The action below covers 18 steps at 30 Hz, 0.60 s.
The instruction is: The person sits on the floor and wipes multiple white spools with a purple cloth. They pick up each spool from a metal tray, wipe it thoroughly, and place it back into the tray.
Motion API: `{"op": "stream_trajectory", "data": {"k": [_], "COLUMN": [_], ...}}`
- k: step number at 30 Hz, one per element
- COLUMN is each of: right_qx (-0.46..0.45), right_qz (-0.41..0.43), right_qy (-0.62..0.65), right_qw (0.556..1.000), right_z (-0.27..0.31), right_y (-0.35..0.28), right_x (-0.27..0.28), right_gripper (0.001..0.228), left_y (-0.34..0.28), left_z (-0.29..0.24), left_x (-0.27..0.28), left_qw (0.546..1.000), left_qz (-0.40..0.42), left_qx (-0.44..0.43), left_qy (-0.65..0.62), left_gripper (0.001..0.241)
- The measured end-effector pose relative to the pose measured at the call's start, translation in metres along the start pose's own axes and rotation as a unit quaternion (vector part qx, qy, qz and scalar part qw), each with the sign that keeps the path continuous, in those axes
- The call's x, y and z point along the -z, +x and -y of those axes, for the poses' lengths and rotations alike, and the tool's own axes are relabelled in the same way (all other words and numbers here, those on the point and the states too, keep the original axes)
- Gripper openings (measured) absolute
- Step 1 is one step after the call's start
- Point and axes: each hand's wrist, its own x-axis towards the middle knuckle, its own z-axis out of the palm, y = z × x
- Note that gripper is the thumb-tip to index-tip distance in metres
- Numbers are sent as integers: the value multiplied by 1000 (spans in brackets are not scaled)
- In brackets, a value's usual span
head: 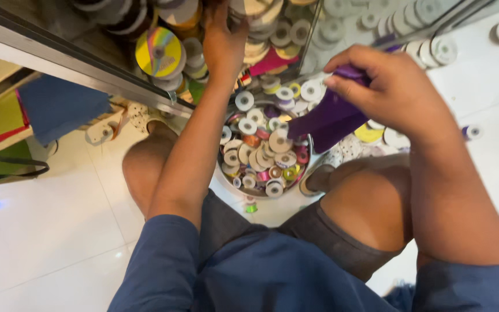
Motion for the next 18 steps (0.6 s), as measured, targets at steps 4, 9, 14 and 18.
{"op": "stream_trajectory", "data": {"k": [4,9,14,18], "right_qx": [-12,-30,-117,-87], "right_qz": [6,4,-41,-74], "right_qy": [-23,-396,-108,245], "right_qw": [1000,918,986,963], "right_z": [-15,-62,-28,-3], "right_y": [-7,-36,-50,-39], "right_x": [7,7,17,20], "right_gripper": [15,52,56,30], "left_y": [-60,-154,-229,-262], "left_z": [14,28,65,70], "left_x": [-18,-57,-82,-95], "left_qw": [996,972,884,837], "left_qz": [-73,234,446,522], "left_qx": [-41,-23,-52,-52], "left_qy": [-14,11,133,157], "left_gripper": [51,20,46,103]}}
